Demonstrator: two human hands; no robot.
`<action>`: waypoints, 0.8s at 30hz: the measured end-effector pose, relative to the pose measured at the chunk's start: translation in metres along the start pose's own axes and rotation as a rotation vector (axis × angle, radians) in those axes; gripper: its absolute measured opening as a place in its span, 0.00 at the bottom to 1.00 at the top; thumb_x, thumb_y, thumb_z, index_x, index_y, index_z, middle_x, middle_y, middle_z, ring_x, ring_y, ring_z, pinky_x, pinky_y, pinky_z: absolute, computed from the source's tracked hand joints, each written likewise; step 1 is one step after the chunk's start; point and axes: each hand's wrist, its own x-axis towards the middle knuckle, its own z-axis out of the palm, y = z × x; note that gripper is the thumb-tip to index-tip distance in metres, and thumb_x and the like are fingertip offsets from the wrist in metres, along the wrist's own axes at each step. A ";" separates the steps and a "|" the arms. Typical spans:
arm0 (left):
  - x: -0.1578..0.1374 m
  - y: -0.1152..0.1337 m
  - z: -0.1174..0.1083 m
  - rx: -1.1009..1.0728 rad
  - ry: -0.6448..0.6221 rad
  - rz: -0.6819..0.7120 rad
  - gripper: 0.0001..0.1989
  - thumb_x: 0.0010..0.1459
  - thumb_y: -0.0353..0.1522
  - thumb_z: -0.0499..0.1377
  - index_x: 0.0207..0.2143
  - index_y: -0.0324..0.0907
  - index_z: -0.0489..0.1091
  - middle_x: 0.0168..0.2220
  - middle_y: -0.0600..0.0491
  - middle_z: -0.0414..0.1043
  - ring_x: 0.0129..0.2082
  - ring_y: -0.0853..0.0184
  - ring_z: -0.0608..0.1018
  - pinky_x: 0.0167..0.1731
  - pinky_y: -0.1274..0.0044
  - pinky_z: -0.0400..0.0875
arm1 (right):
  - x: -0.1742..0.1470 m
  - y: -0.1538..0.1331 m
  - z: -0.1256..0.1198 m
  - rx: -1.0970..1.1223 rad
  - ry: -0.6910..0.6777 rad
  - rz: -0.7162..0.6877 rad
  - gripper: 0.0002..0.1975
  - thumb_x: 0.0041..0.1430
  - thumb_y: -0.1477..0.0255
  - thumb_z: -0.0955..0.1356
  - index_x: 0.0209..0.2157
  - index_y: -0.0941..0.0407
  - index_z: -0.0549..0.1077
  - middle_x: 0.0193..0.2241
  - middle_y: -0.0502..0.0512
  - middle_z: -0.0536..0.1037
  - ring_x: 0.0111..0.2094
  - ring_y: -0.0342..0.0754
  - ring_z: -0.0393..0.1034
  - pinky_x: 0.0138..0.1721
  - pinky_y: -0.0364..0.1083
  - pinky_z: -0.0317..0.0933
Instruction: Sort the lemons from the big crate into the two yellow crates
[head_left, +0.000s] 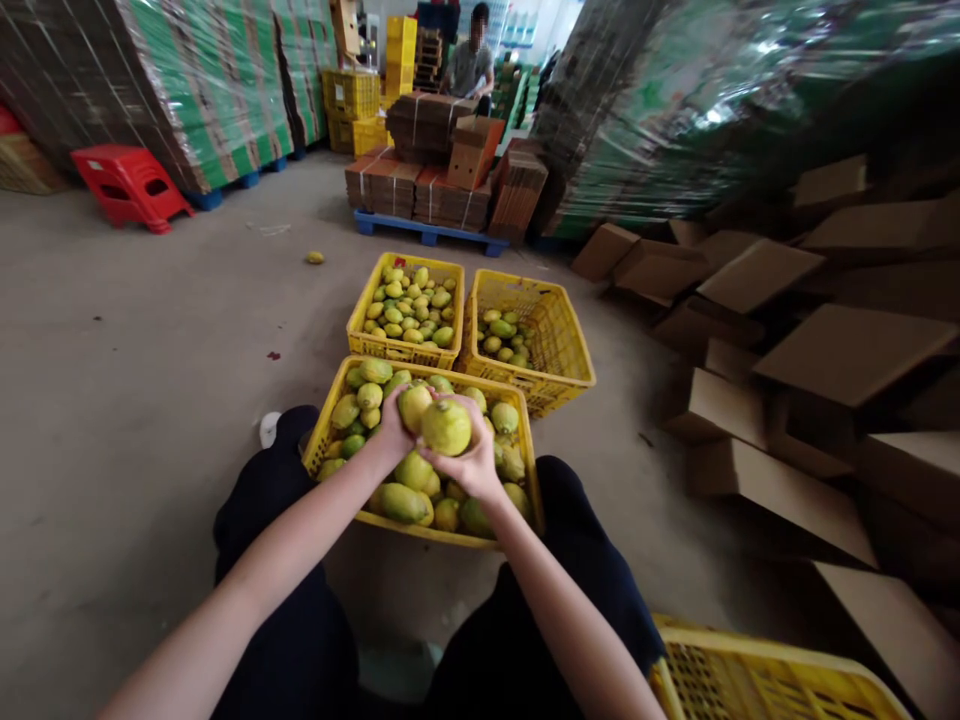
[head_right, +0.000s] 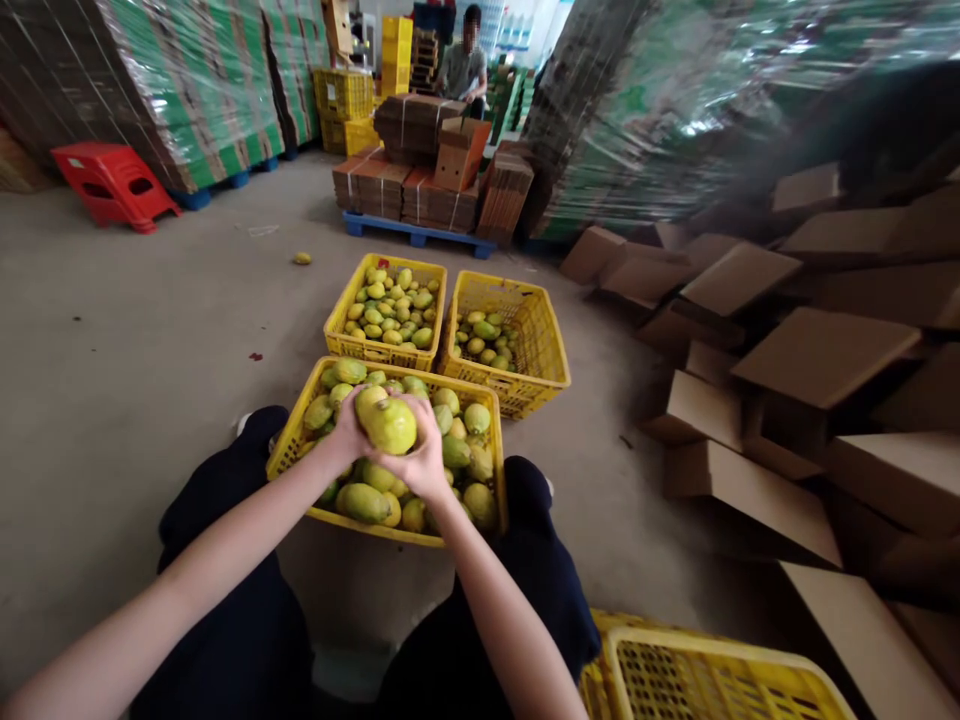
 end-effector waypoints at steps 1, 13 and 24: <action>0.003 0.003 0.003 -0.001 0.033 0.006 0.13 0.57 0.41 0.62 0.23 0.44 0.72 0.23 0.51 0.76 0.39 0.54 0.84 0.42 0.68 0.79 | 0.002 -0.001 -0.003 0.012 0.068 0.043 0.30 0.49 0.62 0.80 0.53 0.49 0.76 0.54 0.61 0.80 0.56 0.63 0.75 0.62 0.66 0.66; -0.030 0.029 0.001 0.356 -0.046 0.499 0.12 0.55 0.31 0.63 0.19 0.45 0.76 0.28 0.50 0.81 0.39 0.56 0.83 0.43 0.73 0.71 | 0.003 -0.002 -0.001 -0.196 0.153 0.006 0.24 0.49 0.74 0.74 0.50 0.50 0.76 0.50 0.58 0.82 0.53 0.60 0.77 0.58 0.62 0.70; -0.020 0.036 0.007 0.218 0.007 0.187 0.11 0.55 0.34 0.59 0.22 0.43 0.77 0.26 0.47 0.80 0.37 0.55 0.84 0.41 0.71 0.76 | 0.003 -0.003 0.001 -0.092 0.125 0.109 0.27 0.45 0.70 0.78 0.49 0.51 0.75 0.48 0.56 0.82 0.50 0.60 0.77 0.58 0.63 0.70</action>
